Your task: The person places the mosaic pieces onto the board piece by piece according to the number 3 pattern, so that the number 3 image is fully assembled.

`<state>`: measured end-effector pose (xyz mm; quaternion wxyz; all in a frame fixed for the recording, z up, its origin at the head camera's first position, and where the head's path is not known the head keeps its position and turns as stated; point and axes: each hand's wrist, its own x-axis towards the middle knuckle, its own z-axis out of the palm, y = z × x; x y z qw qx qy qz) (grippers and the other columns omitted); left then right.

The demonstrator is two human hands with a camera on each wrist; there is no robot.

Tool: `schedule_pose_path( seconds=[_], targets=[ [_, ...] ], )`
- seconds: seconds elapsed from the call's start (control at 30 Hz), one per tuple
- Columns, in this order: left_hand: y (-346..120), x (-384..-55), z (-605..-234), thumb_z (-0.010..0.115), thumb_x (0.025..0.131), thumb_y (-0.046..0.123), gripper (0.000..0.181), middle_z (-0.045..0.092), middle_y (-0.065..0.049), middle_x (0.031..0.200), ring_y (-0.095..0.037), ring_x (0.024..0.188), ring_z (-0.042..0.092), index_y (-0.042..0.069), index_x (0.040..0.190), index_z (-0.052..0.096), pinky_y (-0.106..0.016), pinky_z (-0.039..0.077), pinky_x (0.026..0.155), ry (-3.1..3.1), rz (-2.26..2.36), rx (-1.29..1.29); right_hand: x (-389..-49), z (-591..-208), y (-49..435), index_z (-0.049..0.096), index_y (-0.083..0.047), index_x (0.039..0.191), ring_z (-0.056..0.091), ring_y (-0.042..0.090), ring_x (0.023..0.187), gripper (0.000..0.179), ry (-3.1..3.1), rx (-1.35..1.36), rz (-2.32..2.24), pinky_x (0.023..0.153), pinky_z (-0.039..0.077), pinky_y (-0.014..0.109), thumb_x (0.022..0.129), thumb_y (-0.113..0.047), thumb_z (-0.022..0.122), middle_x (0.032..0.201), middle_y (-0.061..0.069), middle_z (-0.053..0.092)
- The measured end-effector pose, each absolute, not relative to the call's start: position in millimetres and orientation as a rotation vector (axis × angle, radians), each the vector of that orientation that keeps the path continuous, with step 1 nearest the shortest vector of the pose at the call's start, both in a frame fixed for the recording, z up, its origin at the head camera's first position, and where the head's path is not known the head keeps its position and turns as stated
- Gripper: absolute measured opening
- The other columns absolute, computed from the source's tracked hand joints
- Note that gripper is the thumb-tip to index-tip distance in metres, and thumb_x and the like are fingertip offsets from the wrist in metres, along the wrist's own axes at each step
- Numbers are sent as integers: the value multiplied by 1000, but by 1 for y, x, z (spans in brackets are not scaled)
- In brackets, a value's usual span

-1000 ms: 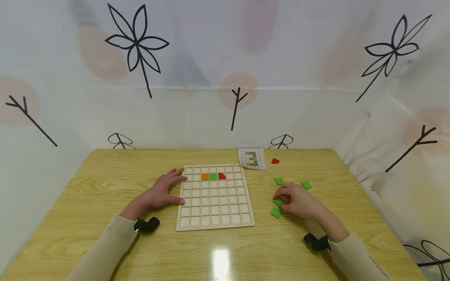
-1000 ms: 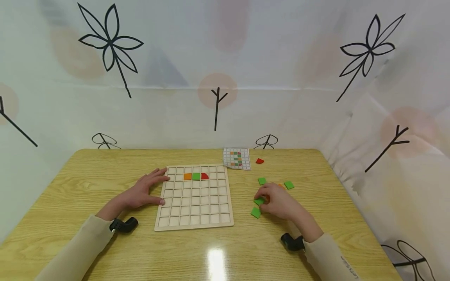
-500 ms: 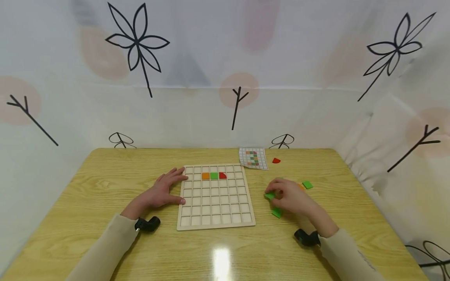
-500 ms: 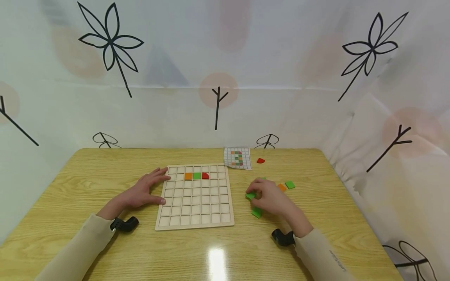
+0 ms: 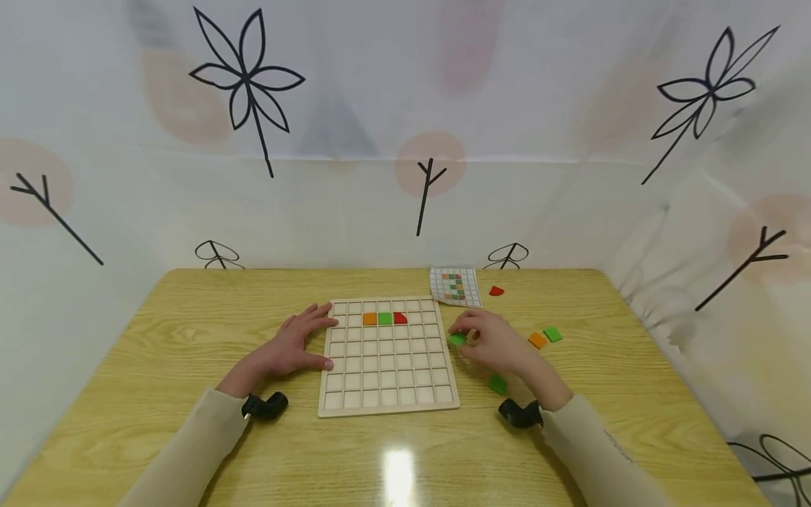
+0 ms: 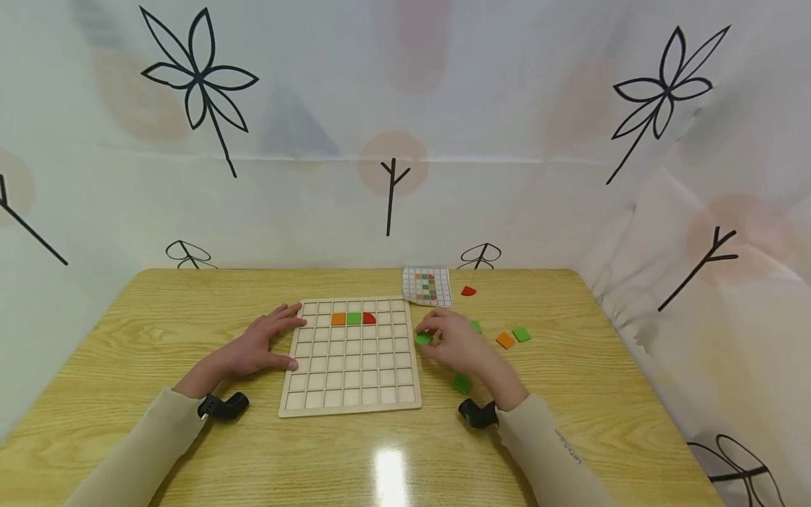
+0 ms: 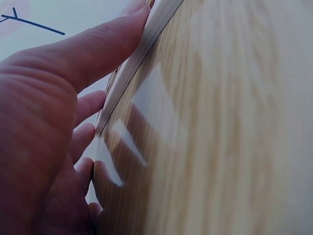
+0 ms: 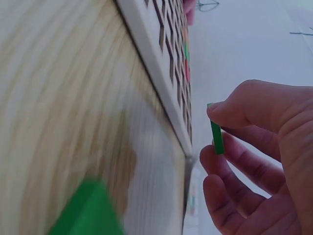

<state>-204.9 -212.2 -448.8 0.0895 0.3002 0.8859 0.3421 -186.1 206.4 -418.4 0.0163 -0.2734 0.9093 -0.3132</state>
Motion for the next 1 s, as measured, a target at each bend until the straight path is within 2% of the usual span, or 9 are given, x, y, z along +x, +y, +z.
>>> schedule_pose_path(
  seconds=[0.33,0.57,1.0],
  targets=[
    [-212,-206,-450,79,84,39,76,20,-15,163,-42,150,6,6,146,48,-66,1,113,2643,1014,901,-200,-418,168,75,-10,106,58,14,82,22,2821,-881,-997,69,52,29,84,-8,76,104,1,63],
    [-212,-205,-449,80,84,39,77,20,-16,163,-41,150,6,6,145,49,-66,0,113,2644,1021,898,-211,-420,146,74,-10,108,60,15,91,24,2834,-862,-938,76,51,31,84,-8,74,104,-1,63],
    [-211,-205,-451,81,83,39,78,19,-13,164,-38,151,5,8,146,48,-63,-1,114,2641,1005,888,-215,-428,120,76,-9,102,55,15,85,16,2797,-760,-964,73,49,32,86,-9,75,101,2,61]
  ],
)
